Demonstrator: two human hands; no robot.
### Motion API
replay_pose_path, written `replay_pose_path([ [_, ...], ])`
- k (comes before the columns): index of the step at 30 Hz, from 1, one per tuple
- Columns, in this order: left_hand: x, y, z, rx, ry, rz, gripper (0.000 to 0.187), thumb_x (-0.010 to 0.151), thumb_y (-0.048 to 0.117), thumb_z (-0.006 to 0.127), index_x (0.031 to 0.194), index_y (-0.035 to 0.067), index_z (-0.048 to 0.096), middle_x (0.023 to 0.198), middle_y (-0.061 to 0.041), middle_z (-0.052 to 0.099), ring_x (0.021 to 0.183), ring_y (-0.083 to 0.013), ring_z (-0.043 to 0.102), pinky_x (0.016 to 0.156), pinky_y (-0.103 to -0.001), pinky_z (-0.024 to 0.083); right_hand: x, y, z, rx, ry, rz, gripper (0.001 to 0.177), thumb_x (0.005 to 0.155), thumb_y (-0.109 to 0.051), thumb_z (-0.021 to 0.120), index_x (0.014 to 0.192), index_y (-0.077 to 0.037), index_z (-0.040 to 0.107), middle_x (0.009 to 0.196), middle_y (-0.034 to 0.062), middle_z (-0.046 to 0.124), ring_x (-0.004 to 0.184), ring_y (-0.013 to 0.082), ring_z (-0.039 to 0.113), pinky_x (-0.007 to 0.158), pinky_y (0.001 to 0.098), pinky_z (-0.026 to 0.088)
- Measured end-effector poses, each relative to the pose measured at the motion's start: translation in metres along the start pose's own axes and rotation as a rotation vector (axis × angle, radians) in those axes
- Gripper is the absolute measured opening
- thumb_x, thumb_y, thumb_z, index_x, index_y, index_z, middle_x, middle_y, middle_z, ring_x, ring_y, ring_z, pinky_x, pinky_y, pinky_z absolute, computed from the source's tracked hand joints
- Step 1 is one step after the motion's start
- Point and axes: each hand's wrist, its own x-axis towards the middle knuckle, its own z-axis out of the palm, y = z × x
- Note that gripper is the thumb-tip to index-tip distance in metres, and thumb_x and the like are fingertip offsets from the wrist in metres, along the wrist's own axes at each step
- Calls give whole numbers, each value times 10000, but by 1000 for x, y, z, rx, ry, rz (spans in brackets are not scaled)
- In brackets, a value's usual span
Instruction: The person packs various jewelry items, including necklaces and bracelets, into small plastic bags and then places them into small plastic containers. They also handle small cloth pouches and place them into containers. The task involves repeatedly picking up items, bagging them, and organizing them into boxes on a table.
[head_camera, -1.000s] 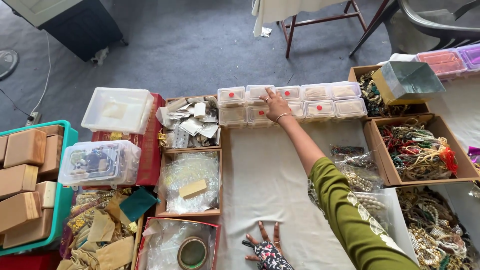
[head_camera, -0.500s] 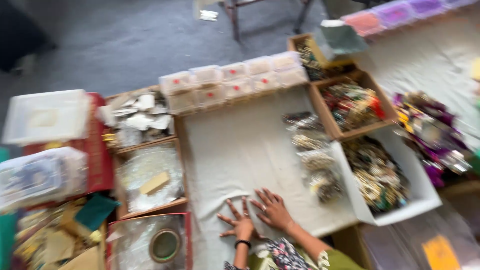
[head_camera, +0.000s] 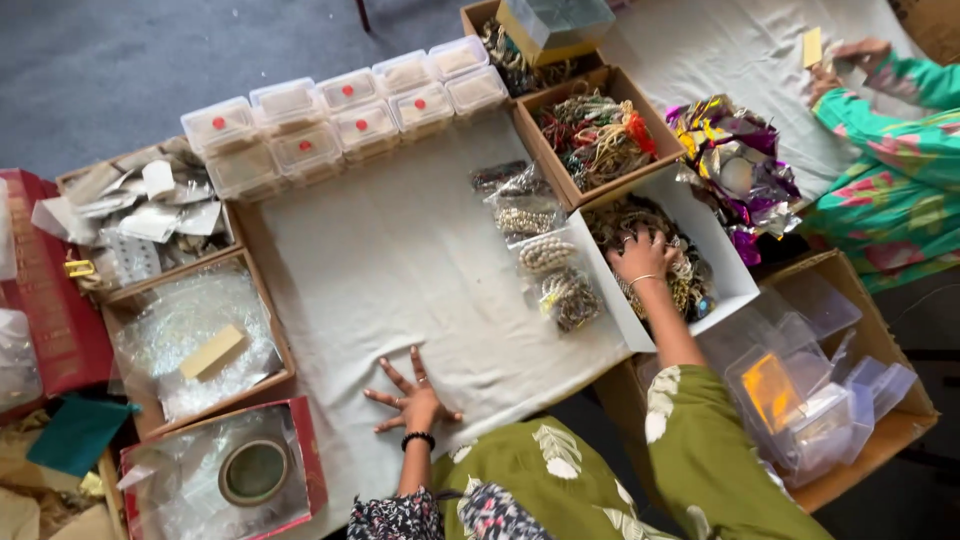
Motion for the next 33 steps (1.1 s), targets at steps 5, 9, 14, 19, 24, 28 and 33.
replay_pose_path([
  [5,4,-10,9,-20,42,60,1695,472,408,1051,1528,531,-270,1559,-90,-546,1391,-577,-434,984,-924,54,-11,61,-25,175,-387,-117,453,844,-449,660,1242,-235,693,1319,70,628,1269,312,565,1002,625,437],
  [9,2,-9,8,13,47,60,1674,474,450,1038,1526,533,-261,1586,-66,-515,1417,-557,-417,998,-916,68,-2,82,-42,68,-541,244,339,939,-324,640,1248,-254,763,1297,45,733,1278,294,655,1119,638,423],
  [14,4,-4,11,21,66,37,1693,467,442,1045,1550,514,-254,1610,-95,-490,1417,-592,-397,987,-921,66,30,29,-26,-14,-393,150,375,886,-265,665,1259,-267,709,1309,81,663,1282,350,572,1046,660,385],
  [19,5,-15,20,21,76,40,1669,460,447,1040,1564,520,-211,1620,-99,-475,1422,-595,-382,989,-916,83,58,-3,67,14,-473,-230,485,777,-346,736,1232,-190,674,1368,151,581,1317,388,488,986,663,337],
  [24,9,-23,28,42,98,78,1617,458,513,1019,1564,535,-159,1639,-44,-438,1461,-543,-371,1011,-914,81,63,43,-34,51,-706,-21,392,862,-284,672,1235,-372,756,1329,-6,711,1278,275,631,1179,724,245],
  [28,15,-18,24,55,112,109,1596,498,530,1000,1571,513,-181,1630,-90,-451,1426,-585,-384,977,-930,74,71,87,1,-53,-606,78,276,927,-377,656,1158,-328,799,1235,51,753,1184,315,686,1123,719,305],
  [33,16,-14,19,101,-14,54,1619,543,565,988,1557,488,-272,1591,-134,-504,1385,-597,-430,971,-924,51,95,49,77,179,-316,-6,254,941,-268,635,1108,-153,789,1129,124,753,1127,371,678,1002,604,485],
])
